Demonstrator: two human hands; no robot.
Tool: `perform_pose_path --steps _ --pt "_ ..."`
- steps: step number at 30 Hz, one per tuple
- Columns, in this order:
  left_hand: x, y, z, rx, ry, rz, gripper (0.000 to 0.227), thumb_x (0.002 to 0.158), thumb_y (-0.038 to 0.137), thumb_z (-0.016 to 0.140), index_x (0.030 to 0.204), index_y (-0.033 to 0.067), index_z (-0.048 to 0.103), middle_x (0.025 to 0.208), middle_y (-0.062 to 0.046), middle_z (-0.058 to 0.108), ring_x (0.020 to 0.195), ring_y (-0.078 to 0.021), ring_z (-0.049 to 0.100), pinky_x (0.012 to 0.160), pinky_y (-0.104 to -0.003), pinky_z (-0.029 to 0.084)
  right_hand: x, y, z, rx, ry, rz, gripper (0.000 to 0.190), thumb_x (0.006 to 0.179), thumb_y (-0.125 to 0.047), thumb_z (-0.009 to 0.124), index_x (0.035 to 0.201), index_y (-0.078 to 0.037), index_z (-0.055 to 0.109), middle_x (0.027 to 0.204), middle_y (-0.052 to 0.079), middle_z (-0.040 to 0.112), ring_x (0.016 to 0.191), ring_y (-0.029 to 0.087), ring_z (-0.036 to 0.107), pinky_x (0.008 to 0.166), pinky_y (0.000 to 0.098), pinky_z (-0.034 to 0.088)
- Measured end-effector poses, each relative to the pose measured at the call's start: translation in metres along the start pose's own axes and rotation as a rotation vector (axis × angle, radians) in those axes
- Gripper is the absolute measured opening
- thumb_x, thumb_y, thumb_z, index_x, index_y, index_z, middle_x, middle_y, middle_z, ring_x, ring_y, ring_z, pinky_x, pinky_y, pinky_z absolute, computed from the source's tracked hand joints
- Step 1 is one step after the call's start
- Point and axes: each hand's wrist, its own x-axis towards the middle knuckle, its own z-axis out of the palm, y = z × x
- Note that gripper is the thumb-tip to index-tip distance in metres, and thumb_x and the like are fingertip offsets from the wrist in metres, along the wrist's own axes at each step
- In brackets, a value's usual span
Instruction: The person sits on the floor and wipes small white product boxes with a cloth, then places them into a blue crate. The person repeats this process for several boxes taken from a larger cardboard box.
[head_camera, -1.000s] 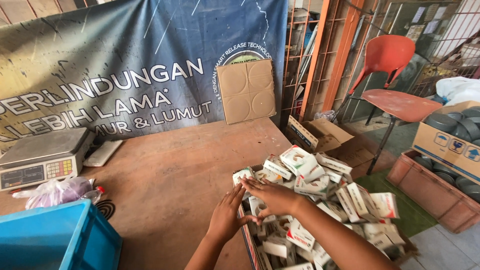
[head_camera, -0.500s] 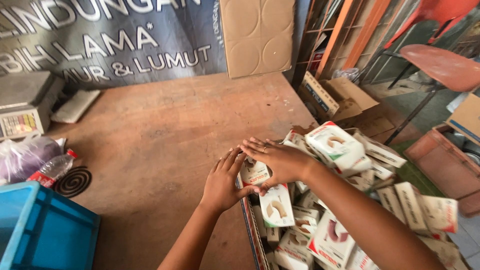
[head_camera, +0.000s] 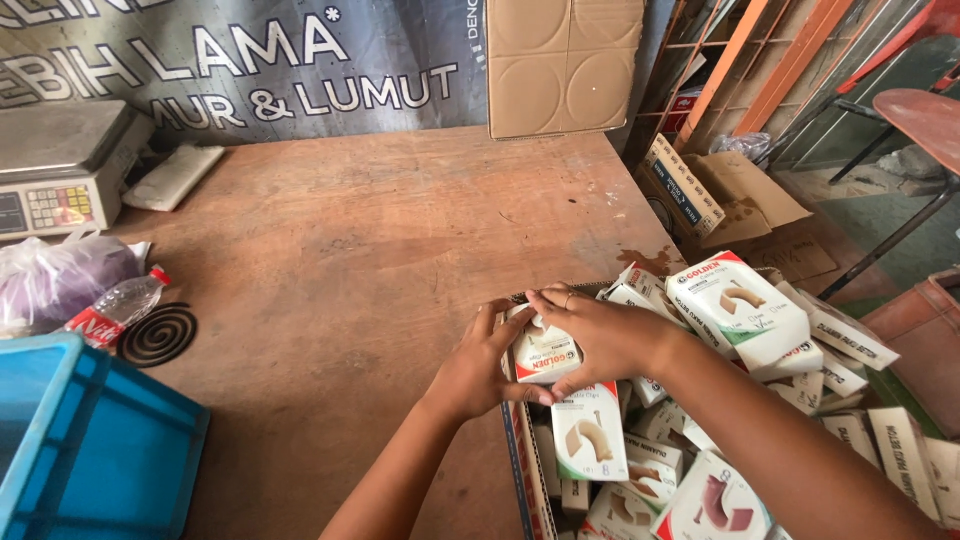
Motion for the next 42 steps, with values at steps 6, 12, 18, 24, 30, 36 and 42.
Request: perform_pose_path --steps 6,12,18,24,30,36,42 --pt "-0.018 0.015 -0.01 -0.087 0.146 0.165 0.097 0.046 0.048 0.08 0.127 0.0092 0.044 0.123 -0.016 0.035 0.115 -0.0398 0.046 0.094 -0.048 0.041 -0.019 -0.026 -0.003 -0.136 0.088 0.005 0.115 0.063 -0.055 0.077 0.141 -0.001 0.012 0.139 0.024 0.027 0.132 0.037 0.021 0.108 0.0397 0.022" --pt "-0.071 0.046 -0.042 -0.011 0.257 0.293 0.098 0.046 0.049 0.08 0.126 0.0044 0.045 0.12 -0.021 0.037 0.112 -0.0416 0.047 0.095 -0.048 0.04 -0.049 -0.075 0.0 -0.161 0.236 -0.104 0.112 0.06 -0.056 0.077 0.139 0.0 0.02 0.138 0.023 0.029 0.131 0.037 0.024 0.108 0.0376 0.023" --pt "-0.169 0.056 -0.058 0.083 0.237 0.246 0.099 0.047 0.048 0.081 0.128 0.0077 0.043 0.121 -0.022 0.035 0.113 -0.04 0.047 0.098 -0.045 0.039 -0.061 -0.145 0.047 -0.149 0.297 -0.206 0.114 0.058 -0.06 0.075 0.138 0.002 0.023 0.136 0.024 0.031 0.13 0.037 0.026 0.106 0.0391 0.024" --pt "-0.276 0.062 -0.057 0.188 0.217 0.131 0.104 0.043 0.048 0.082 0.13 0.0078 0.042 0.124 -0.022 0.034 0.114 -0.04 0.046 0.1 -0.046 0.038 -0.069 -0.221 0.111 -0.182 0.349 -0.336 0.112 0.059 -0.064 0.071 0.136 0.005 0.027 0.131 0.027 0.035 0.128 0.04 0.029 0.106 0.0422 0.026" --pt "-0.372 0.054 -0.039 0.245 0.155 -0.032 0.104 0.043 0.045 0.082 0.133 0.012 0.039 0.127 -0.021 0.031 0.118 -0.0411 0.042 0.1 -0.046 0.037 -0.065 -0.28 0.188 -0.125 0.331 -0.433 0.11 0.058 -0.048 0.077 0.135 0.006 0.023 0.135 0.027 0.028 0.129 0.041 0.025 0.107 0.0421 0.026" --pt "-0.443 0.014 0.007 0.169 0.088 -0.207 0.106 0.046 0.038 0.084 0.136 0.0163 0.034 0.131 -0.02 0.028 0.121 -0.0416 0.038 0.101 -0.047 0.035 -0.043 -0.303 0.287 -0.059 0.305 -0.462 0.113 0.054 -0.045 0.08 0.136 0.005 0.022 0.134 0.028 0.029 0.129 0.041 0.025 0.107 0.0424 0.026" --pt "-0.48 -0.01 0.033 0.202 -0.005 -0.213 0.1 0.052 0.036 0.08 0.136 0.0097 0.032 0.132 -0.03 0.027 0.123 -0.0455 0.034 0.103 -0.047 0.032 -0.027 -0.316 0.35 -0.006 0.225 -0.421 0.111 0.059 -0.051 0.075 0.139 0.001 0.018 0.139 0.024 0.023 0.131 0.04 0.023 0.105 0.0446 0.03"
